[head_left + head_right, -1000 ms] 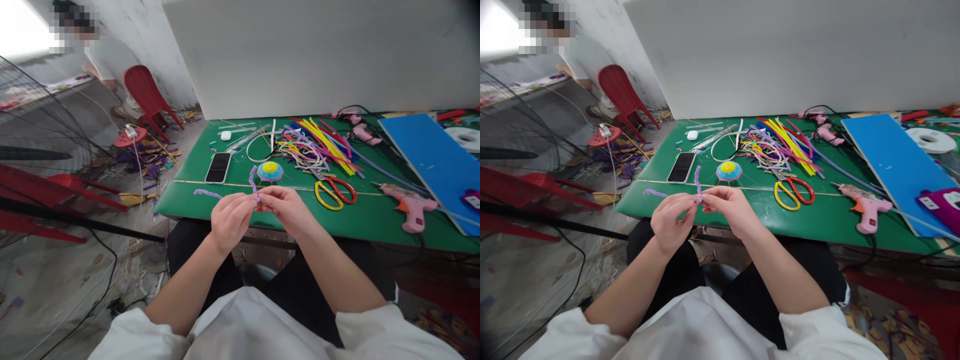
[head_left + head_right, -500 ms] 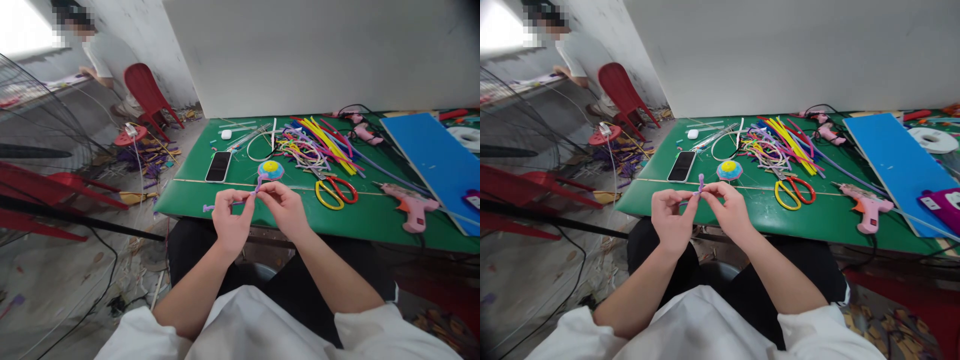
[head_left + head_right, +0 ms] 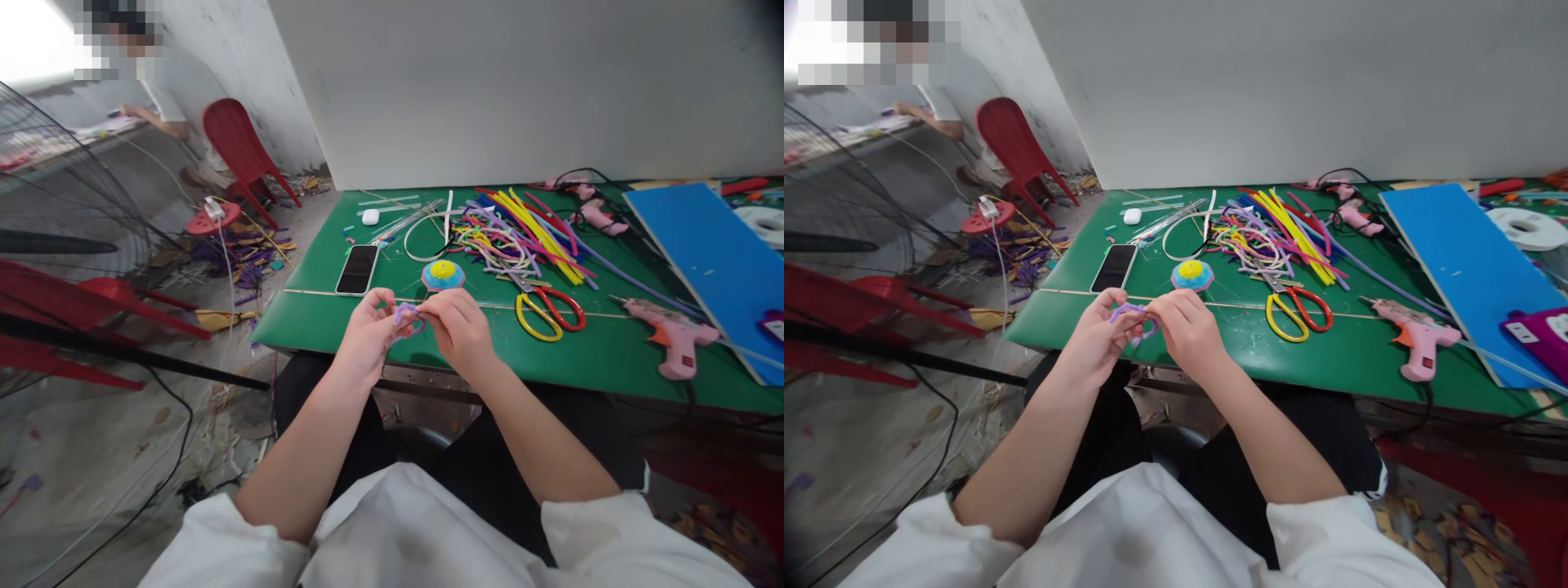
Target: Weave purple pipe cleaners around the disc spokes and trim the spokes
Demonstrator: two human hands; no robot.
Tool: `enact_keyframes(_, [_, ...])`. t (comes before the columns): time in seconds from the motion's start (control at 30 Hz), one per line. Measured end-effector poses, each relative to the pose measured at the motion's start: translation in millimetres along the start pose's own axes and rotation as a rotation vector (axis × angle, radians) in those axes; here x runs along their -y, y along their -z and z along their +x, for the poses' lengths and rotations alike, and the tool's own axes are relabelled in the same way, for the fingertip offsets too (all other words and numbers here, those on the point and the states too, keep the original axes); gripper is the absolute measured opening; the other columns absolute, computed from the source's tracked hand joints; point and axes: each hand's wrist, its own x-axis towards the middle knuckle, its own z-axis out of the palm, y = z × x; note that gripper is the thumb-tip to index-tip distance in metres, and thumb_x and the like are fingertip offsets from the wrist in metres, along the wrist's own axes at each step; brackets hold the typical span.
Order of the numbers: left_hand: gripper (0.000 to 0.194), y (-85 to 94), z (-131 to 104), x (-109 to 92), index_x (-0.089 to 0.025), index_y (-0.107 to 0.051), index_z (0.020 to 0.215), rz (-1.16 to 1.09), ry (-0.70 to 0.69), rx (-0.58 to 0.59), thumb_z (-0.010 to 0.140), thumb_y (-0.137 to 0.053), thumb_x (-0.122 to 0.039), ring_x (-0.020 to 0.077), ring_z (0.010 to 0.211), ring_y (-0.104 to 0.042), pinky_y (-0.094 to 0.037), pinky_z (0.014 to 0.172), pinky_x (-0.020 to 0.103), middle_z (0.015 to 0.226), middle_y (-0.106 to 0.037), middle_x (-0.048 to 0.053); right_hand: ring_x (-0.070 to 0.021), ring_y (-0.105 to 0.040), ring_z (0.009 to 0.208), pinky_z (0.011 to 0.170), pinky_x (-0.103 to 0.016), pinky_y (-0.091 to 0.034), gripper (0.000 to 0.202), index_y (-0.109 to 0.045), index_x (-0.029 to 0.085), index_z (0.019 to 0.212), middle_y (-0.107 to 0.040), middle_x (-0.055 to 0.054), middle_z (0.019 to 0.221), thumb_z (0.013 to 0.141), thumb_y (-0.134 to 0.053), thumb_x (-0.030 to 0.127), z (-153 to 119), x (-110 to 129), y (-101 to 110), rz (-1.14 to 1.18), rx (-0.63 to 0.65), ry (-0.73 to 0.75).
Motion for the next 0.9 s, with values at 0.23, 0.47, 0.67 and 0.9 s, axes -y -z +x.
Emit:
enact_keyframes(0.23, [0.03,-7.8,-9,3,-0.02,-0.058,0.105,0.795,-0.607,-0.117,0.075,-0.061,-0.023,0.0151,0.088,-0.059,-0.05,0.074,0.027,0.099,-0.06,0.006,-0.0144,-0.059,0.076,0.071,-0.026,-0.046,0.012,-0.056,0.018,0.088,-0.065,-0.005,0.082,0.085,-0.046,0.022,-2,-2,-1,-0.055,0.073,-0.244])
enact_keyframes(0.47, [0.022,-5.8,-13,19,-0.021,-0.063,0.098,1.02,-1.041,-0.206,0.078,-0.058,-0.015,0.0125,0.081,-0.058,-0.047,0.077,0.027,0.086,-0.063,0.002,-0.0137,-0.059,0.074,0.07,-0.026,-0.046,0.012,-0.056,0.018,0.086,-0.065,-0.004,0.082,0.086,-0.045,0.023,1,-3,2,-0.114,0.042,-0.25])
enact_keyframes(0.67, [0.036,-2.1,-8,9,-0.023,-0.059,0.109,1.247,-1.173,-0.326,0.073,-0.064,-0.019,0.0188,0.095,-0.053,-0.043,0.08,0.032,0.106,-0.06,0.008,-0.0161,-0.057,0.078,0.073,-0.028,-0.045,0.011,-0.056,0.017,0.087,-0.065,-0.007,0.081,0.085,-0.045,0.017,2,-2,5,-0.215,0.047,-0.077])
enact_keyframes(0.9, [0.02,-3.2,-5,13,-0.022,-0.067,0.091,1.25,-1.154,-0.284,0.073,-0.063,-0.016,0.0149,0.081,-0.053,-0.042,0.077,0.031,0.083,-0.067,0.002,-0.0142,-0.058,0.076,0.073,-0.027,-0.045,0.009,-0.056,0.019,0.086,-0.064,-0.004,0.082,0.085,-0.047,0.021,2,4,6,-0.073,-0.028,-0.265])
